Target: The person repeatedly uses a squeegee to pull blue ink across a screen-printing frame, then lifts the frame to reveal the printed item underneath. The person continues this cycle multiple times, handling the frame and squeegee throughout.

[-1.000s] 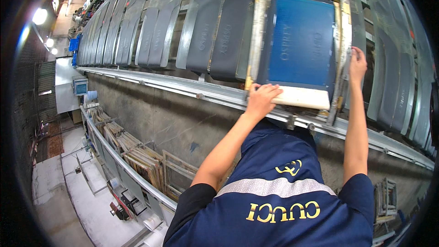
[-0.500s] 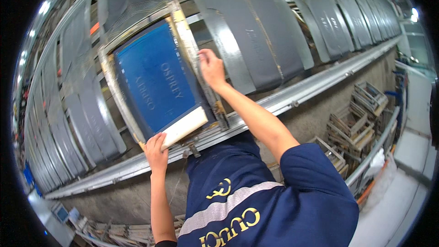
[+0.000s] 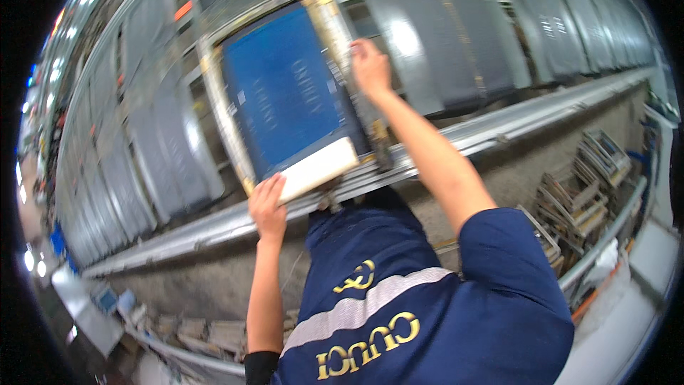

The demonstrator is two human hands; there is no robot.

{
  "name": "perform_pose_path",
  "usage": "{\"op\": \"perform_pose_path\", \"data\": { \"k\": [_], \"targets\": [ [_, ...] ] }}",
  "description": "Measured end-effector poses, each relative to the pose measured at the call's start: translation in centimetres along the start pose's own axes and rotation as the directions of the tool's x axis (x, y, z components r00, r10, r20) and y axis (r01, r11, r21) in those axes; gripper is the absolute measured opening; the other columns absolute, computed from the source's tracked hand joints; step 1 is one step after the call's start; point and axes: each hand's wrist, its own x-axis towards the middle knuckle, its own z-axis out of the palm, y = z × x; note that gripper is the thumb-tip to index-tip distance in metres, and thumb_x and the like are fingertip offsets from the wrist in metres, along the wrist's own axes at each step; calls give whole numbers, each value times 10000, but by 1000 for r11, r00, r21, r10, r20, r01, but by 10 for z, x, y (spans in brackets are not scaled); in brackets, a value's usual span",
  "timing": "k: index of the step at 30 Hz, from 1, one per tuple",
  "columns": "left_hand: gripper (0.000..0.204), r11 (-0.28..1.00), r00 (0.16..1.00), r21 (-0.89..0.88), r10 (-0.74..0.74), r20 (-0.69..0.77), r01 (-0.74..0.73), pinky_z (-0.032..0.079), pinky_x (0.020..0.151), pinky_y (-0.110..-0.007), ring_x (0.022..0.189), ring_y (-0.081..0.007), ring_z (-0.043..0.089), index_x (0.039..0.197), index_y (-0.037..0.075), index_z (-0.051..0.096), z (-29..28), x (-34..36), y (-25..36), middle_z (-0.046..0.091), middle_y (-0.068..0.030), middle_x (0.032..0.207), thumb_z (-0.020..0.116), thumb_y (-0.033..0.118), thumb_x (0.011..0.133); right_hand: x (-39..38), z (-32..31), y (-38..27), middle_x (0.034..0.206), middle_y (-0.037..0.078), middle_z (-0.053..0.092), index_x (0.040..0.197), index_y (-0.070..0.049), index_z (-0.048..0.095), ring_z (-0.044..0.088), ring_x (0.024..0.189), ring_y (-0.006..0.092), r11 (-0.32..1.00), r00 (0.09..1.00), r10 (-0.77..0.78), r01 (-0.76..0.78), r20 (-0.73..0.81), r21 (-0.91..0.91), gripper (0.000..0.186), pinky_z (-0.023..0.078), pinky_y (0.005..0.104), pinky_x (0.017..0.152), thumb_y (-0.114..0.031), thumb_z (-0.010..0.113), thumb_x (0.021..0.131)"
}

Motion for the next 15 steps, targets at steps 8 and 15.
{"op": "perform_pose_path", "data": {
  "k": [8, 15],
  "targets": [
    [588, 993, 999, 104, 49, -12, -47, 502, 976, -412, 1173, -277, 640, 1201, 161, 740, 25, -25, -14, 717, -24, 1251, 644, -72, 669, 1, 4, 1, 883, 212, 724, 1149, -189, 705, 693, 903, 450, 996, 996, 69, -66, 48, -54, 251, 531, 526, 785, -342, 560, 1014],
    [568, 985, 990, 168, 65, -124, -43, 498, 974, -409, 1183, -260, 630, 1210, 171, 722, 37, 88, -62, 701, -3, 1280, 665, -64, 696, 4, -15, -8, 971, 179, 734, 1226, -193, 673, 689, 972, 411, 972, 962, 163, -119, 217, -202, 290, 529, 498, 835, -358, 557, 1018]
  ]
}}
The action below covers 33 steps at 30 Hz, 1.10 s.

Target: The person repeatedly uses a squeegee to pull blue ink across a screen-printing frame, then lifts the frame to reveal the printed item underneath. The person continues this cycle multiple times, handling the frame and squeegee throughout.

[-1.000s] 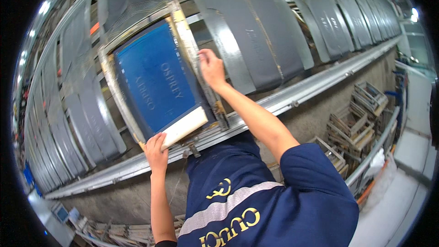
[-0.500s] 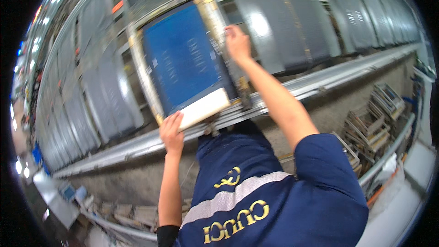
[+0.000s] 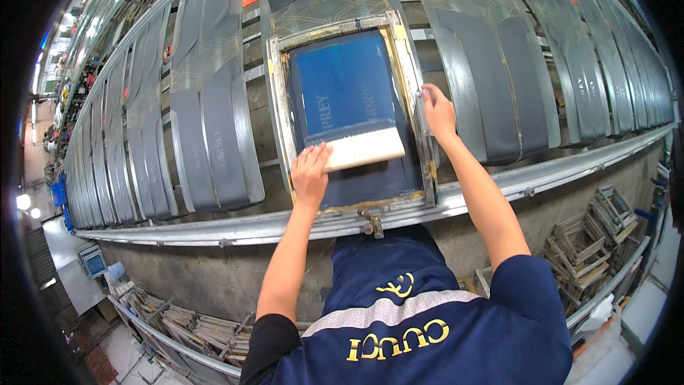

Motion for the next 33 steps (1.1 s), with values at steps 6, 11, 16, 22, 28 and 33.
{"op": "perform_pose_path", "data": {
  "k": [6, 11, 16, 22, 28, 33],
  "targets": [
    [420, 994, 997, -105, 23, -75, -31, 534, 885, -380, 1061, -220, 676, 1101, 162, 758, 24, 136, -64, 751, 16, 1132, 663, -35, 743, 16, -33, -23, 1239, 98, 650, 1274, -186, 679, 602, 1130, 289, 745, 911, -381, 405, 160, -531, 379, 495, 433, 906, -336, 711, 927],
    [300, 980, 951, -131, -110, 288, 153, 564, 856, -413, 980, -305, 711, 1096, 250, 777, -7, 242, -90, 756, -75, 1035, 713, 165, 816, 99, -18, -128, 1271, 105, 644, 1307, -144, 671, 592, 1223, 301, 568, 643, -726, 761, 243, -315, 566, 480, 446, 1029, -337, 816, 796],
    [291, 971, 945, -114, -172, 280, 210, 561, 846, -413, 960, -301, 706, 1079, 256, 786, 14, 264, -92, 757, -66, 1017, 722, 160, 811, 155, 30, -137, 1144, 134, 696, 1197, -114, 714, 642, 1125, 333, 696, 767, -372, 603, 523, -390, 409, 520, 429, 953, -160, 781, 796],
    [393, 994, 985, -81, -63, 159, 77, 540, 888, -383, 959, -274, 674, 1069, 191, 780, 17, 145, -59, 748, -29, 1035, 703, -3, 735, 42, 40, -44, 1038, 127, 682, 1096, -73, 741, 651, 1057, 327, 732, 747, -618, 660, 244, -169, 371, 528, 428, 916, -16, 723, 729],
    [446, 985, 978, -140, -68, 197, 97, 506, 770, -376, 937, -232, 668, 1045, 159, 788, -18, 2, 8, 757, -8, 1068, 666, -91, 696, -112, -3, -11, 1064, 113, 662, 1078, -41, 707, 645, 1032, 317, 783, 765, -553, 612, 329, -108, 415, 536, 408, 898, 56, 741, 676],
    [425, 990, 984, -113, -61, 170, 81, 511, 790, -367, 1000, -227, 678, 1057, 146, 765, -32, -57, 32, 751, 11, 1102, 688, -57, 693, -174, -13, 3, 1082, 90, 647, 1093, -31, 677, 626, 1037, 304, 788, 760, -538, 607, 365, -101, 472, 530, 405, 908, 62, 754, 636]
  ]
}}
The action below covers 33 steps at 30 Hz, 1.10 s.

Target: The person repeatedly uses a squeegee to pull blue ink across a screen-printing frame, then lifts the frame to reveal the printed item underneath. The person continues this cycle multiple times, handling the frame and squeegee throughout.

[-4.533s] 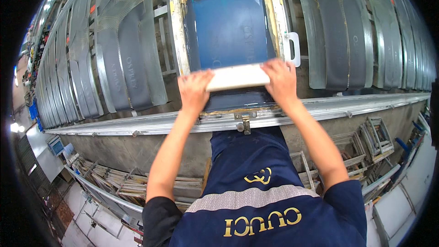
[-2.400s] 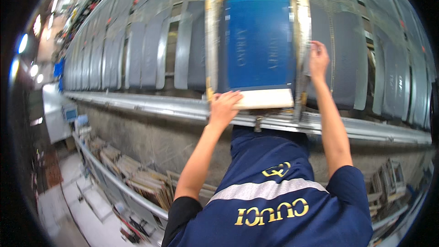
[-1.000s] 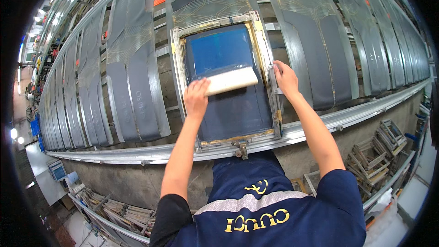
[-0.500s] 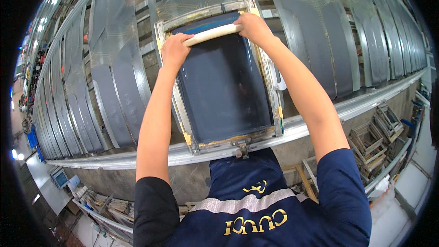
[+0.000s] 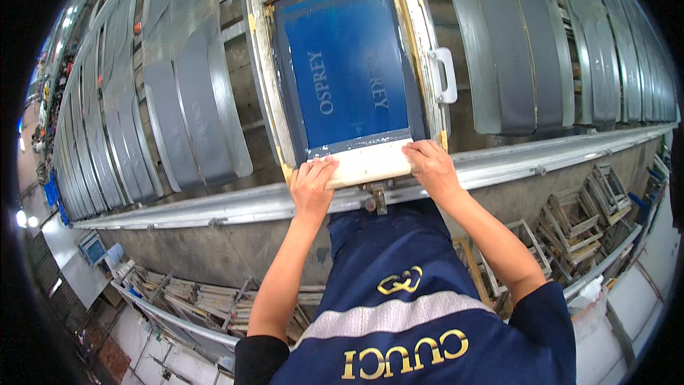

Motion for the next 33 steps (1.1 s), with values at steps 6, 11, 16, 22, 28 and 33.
{"op": "perform_pose_path", "data": {
  "k": [6, 11, 16, 22, 28, 33],
  "targets": [
    [418, 985, 985, -168, -12, 174, 42, 556, 894, -394, 1055, -297, 691, 1108, 129, 752, -24, 0, -4, 736, -67, 1149, 734, -17, 716, 7, -15, 4, 1064, 99, 640, 1110, -74, 700, 631, 1070, 298, 998, 980, 23, -11, 196, -61, 363, 538, 408, 927, -53, 750, 751],
    [376, 936, 688, -109, -163, 707, 334, 539, 790, -390, 862, -300, 715, 1049, 49, 756, -22, 80, -39, 753, -139, 916, 868, 219, 733, 85, -33, 24, 841, 161, 733, 946, -32, 740, 731, 839, 312, 998, 892, 65, -65, 448, -16, 302, 581, 440, 788, -247, 853, 767],
    [443, 884, 419, -205, 11, 908, 421, 528, 767, -365, 828, -210, 694, 1033, 42, 773, 3, 137, -80, 763, -82, 889, 922, 241, 666, 142, -26, 48, 812, 99, 736, 998, 28, 754, 720, 701, 142, 892, 455, 246, -451, 856, -17, 428, 586, 284, 646, -314, 890, 780],
    [442, 848, 557, -300, 6, 830, 438, 507, 773, -309, 838, -113, 642, 1014, 35, 776, -31, 254, -123, 735, -5, 873, 935, 244, 658, 263, -76, 65, 823, 110, 739, 985, 19, 758, 710, 708, 161, 937, 623, 186, -345, 760, 53, 482, 587, 302, 657, -400, 884, 783],
    [365, 978, 966, -162, -86, 244, 128, 548, 816, -398, 885, -336, 726, 1057, 117, 797, -30, 347, -134, 774, -136, 973, 866, 226, 716, 345, -80, 87, 984, 195, 744, 987, -65, 775, 694, 996, 381, 989, 999, 52, -49, 17, -136, 300, 542, 463, 905, -239, 833, 749],
    [317, 1000, 998, -14, -20, -65, 19, 534, 833, -403, 916, -287, 656, 1010, 183, 801, 9, 275, -114, 743, -52, 971, 711, 37, 744, 283, -30, 102, 1030, 171, 712, 1067, -55, 757, 680, 993, 363, 986, 987, -105, 88, -122, -139, 336, 544, 436, 892, -53, 772, 731]
  ]
}}
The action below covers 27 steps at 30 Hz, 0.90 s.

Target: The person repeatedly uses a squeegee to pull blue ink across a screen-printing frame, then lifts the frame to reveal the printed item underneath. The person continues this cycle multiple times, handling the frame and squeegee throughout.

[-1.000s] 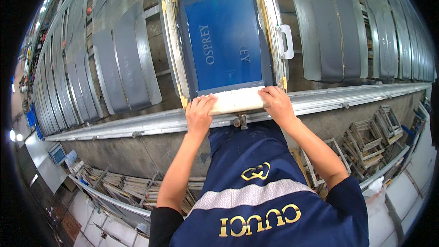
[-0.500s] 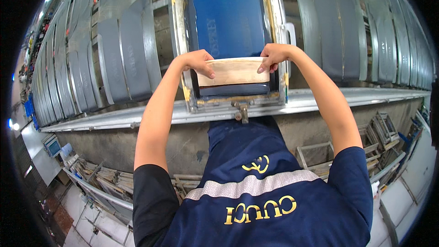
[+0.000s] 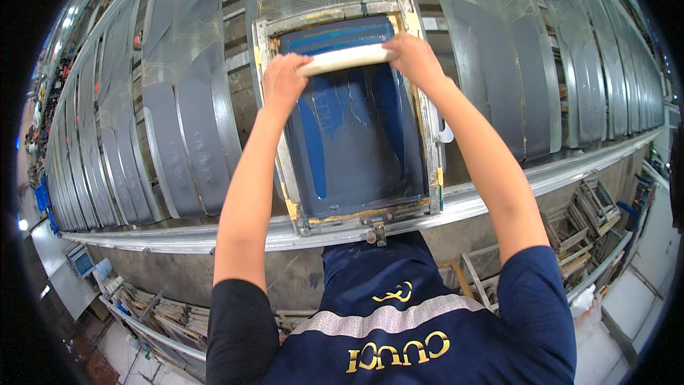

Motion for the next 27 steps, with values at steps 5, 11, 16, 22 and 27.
{"op": "perform_pose_path", "data": {
  "k": [5, 11, 16, 22, 27],
  "targets": [
    [430, 996, 997, -85, -12, 77, 19, 545, 844, -373, 911, -267, 661, 1030, 140, 780, -17, -129, 51, 761, -30, 1051, 699, -59, 657, -131, -15, -58, 1025, 133, 669, 1033, -41, 741, 660, 1034, 346, 990, 997, 61, -67, 54, 126, 313, 538, 428, 917, 12, 766, 725],
    [435, 996, 994, -77, -29, 108, 37, 528, 782, -366, 906, -235, 659, 1021, 134, 779, -23, -253, 93, 759, -17, 1040, 678, -88, 660, -248, -23, -116, 1050, 109, 651, 1089, -39, 695, 643, 1035, 320, 980, 974, 133, -157, 182, 121, 441, 542, 413, 895, 64, 769, 666],
    [453, 998, 998, -69, 16, 67, -11, 522, 799, -365, 970, -228, 663, 1061, 133, 766, -32, -293, 104, 752, -9, 1080, 683, -81, 670, -279, -29, -140, 1091, 83, 667, 1117, -65, 706, 643, 1043, 304, 982, 984, 98, -120, 150, 147, 521, 539, 398, 902, 69, 775, 618],
    [404, 994, 995, -61, 88, -51, -91, 568, 903, -385, 1038, -251, 714, 1062, 123, 769, -25, -181, 55, 761, -47, 1128, 664, -82, 730, -176, -16, -83, 1200, 145, 686, 1122, -48, 707, 638, 1161, 323, 997, 1000, -29, 28, 9, 68, 357, 528, 421, 999, 21, 702, 772],
    [391, 998, 1000, -55, 6, -5, -6, 558, 910, -378, 1036, -278, 707, 1131, 222, 780, -24, -29, 10, 757, -57, 1120, 720, 57, 782, -16, -23, -24, 1140, 117, 708, 1120, -89, 725, 665, 1079, 323, 1000, 1000, -13, 13, 14, 28, 321, 539, 421, 949, -100, 745, 800]
  ]
}}
